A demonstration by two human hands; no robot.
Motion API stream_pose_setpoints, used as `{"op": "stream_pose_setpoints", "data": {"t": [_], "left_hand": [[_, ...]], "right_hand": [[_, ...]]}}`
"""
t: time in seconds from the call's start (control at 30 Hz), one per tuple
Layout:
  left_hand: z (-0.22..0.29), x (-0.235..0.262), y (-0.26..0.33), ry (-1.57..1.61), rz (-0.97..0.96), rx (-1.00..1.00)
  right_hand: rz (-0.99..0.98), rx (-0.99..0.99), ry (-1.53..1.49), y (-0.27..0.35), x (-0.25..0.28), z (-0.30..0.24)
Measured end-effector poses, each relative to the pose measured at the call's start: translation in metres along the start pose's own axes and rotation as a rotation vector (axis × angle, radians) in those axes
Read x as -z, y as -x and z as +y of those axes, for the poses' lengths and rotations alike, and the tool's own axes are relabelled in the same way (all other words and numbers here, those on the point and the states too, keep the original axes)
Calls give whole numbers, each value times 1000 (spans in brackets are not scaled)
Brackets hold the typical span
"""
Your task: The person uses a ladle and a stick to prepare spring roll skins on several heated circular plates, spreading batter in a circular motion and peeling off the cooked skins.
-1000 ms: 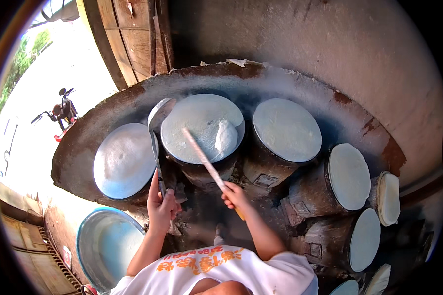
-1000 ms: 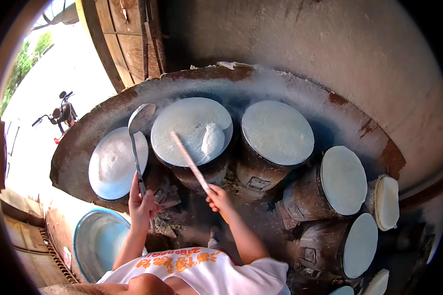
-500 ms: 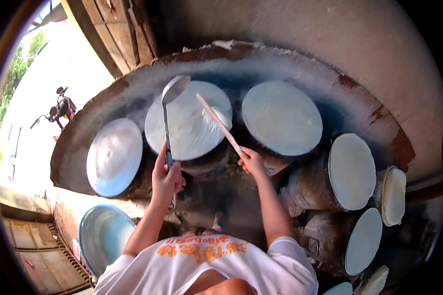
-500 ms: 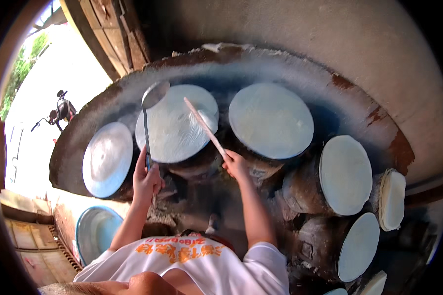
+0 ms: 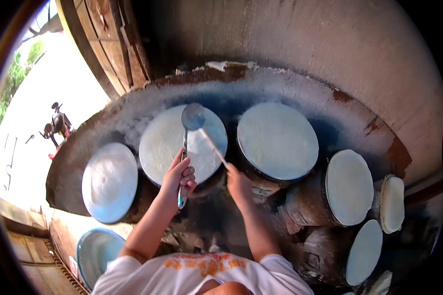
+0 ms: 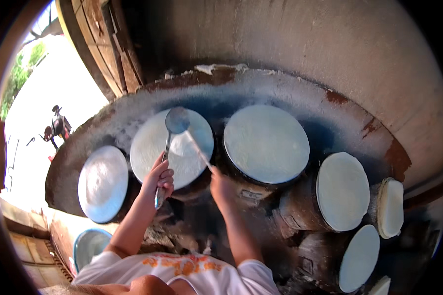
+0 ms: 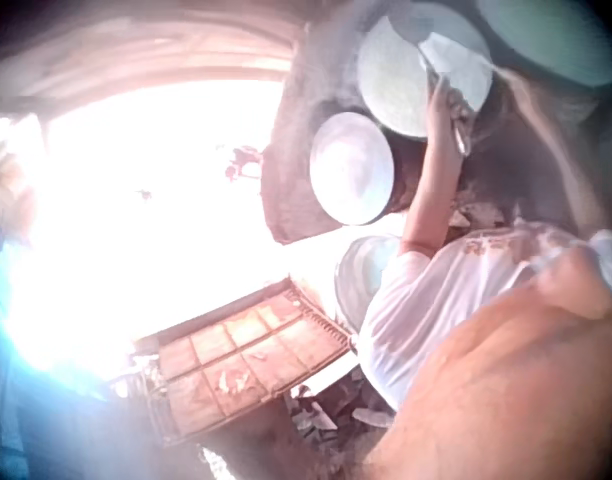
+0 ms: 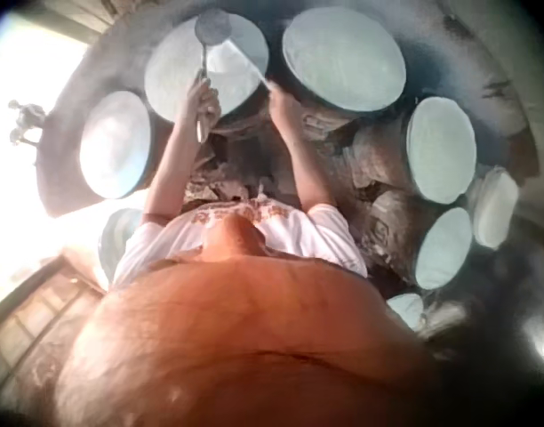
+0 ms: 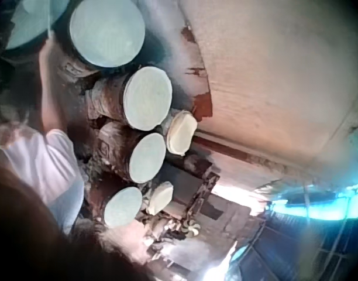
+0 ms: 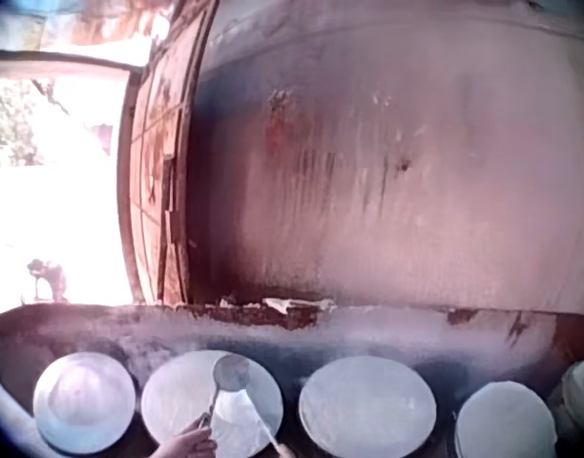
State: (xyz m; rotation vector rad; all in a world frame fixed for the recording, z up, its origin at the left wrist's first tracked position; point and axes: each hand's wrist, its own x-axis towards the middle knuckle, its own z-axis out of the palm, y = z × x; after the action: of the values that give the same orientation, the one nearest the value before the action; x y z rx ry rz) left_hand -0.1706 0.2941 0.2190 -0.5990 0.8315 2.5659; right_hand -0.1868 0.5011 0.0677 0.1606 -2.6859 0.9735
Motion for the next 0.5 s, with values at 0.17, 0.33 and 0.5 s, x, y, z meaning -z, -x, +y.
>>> {"op": "stream_pose_setpoints", "data": {"t": [0.17,0.33,0.5], "left_hand": [[36,17,5,402,-136,270],[37,40,8,576,-112,392],[38,30,-5,441,-60,232]], "right_hand": [[-64,-62,140,40,23,26],[-103,-14,179,-11,23,33],[-133,158,-24,11,25,12]]}}
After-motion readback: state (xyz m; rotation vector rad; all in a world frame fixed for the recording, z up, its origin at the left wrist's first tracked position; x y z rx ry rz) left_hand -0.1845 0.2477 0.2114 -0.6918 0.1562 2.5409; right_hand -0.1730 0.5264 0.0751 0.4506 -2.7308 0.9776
